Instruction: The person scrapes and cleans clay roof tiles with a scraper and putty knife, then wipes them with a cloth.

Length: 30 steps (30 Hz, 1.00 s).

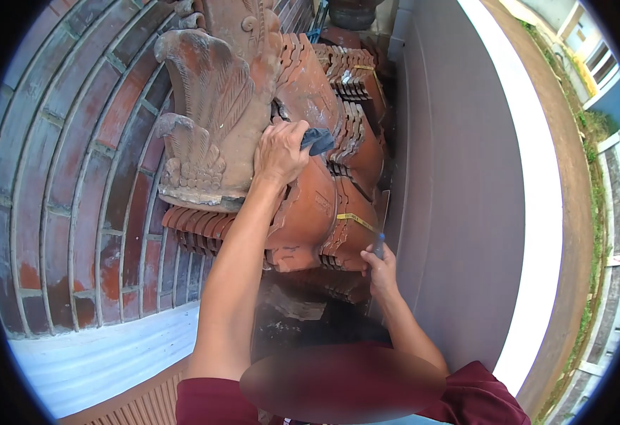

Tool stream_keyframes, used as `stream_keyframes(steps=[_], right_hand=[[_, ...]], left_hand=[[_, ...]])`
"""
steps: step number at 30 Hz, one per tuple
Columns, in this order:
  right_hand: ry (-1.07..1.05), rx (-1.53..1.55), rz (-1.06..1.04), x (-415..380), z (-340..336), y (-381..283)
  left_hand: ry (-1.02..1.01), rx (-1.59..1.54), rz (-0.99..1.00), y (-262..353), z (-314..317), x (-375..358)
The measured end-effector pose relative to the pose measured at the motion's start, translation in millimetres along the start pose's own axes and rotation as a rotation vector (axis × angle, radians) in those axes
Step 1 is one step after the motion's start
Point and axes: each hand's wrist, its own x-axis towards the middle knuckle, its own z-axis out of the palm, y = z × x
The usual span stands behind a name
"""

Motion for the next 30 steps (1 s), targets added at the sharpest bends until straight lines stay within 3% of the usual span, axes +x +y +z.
stream_keyframes(steps=[6,9,11,15,17,18,22,25,26,30], right_hand=[[-0.101,0.068,-0.146,-26,-1,-31],[-0.13,0.152,-0.292,-46,9,-46],[-0.161,0.294,-0.305,-65,15,-52],[-0.244,0.362,-0.345,-68,0,-24],[-0.118,0.214,-0.345,-69,-10,-6],[-0.071,0.142,-0.319,-76,-13,-4],[0.095,-0.078,-0.27,-89,-27,20],[0.095,-0.213,-0.275,-96,-24,29],[0.049,-0.253,-0.276,-100,-19,27],[-0.06,-0.371,-0.256,-108,-6,35]], left_hand=[[0.195,-0.139,0.091,3,-1,-9],[0.254,-0.33,0.071,47,-3,-28],[0.215,-0.597,0.018,100,0,-59],[-0.233,-1.127,-0.137,169,27,-145],[-0.301,-1.105,-0.22,188,32,-181],[-0.291,-1.287,-0.343,191,38,-195],[0.046,-0.662,-0.398,207,31,-240],[-0.321,-0.995,-0.605,203,28,-263],[-0.178,-0.936,-0.6,208,32,-271],[-0.139,-0.892,-0.796,195,40,-279]])
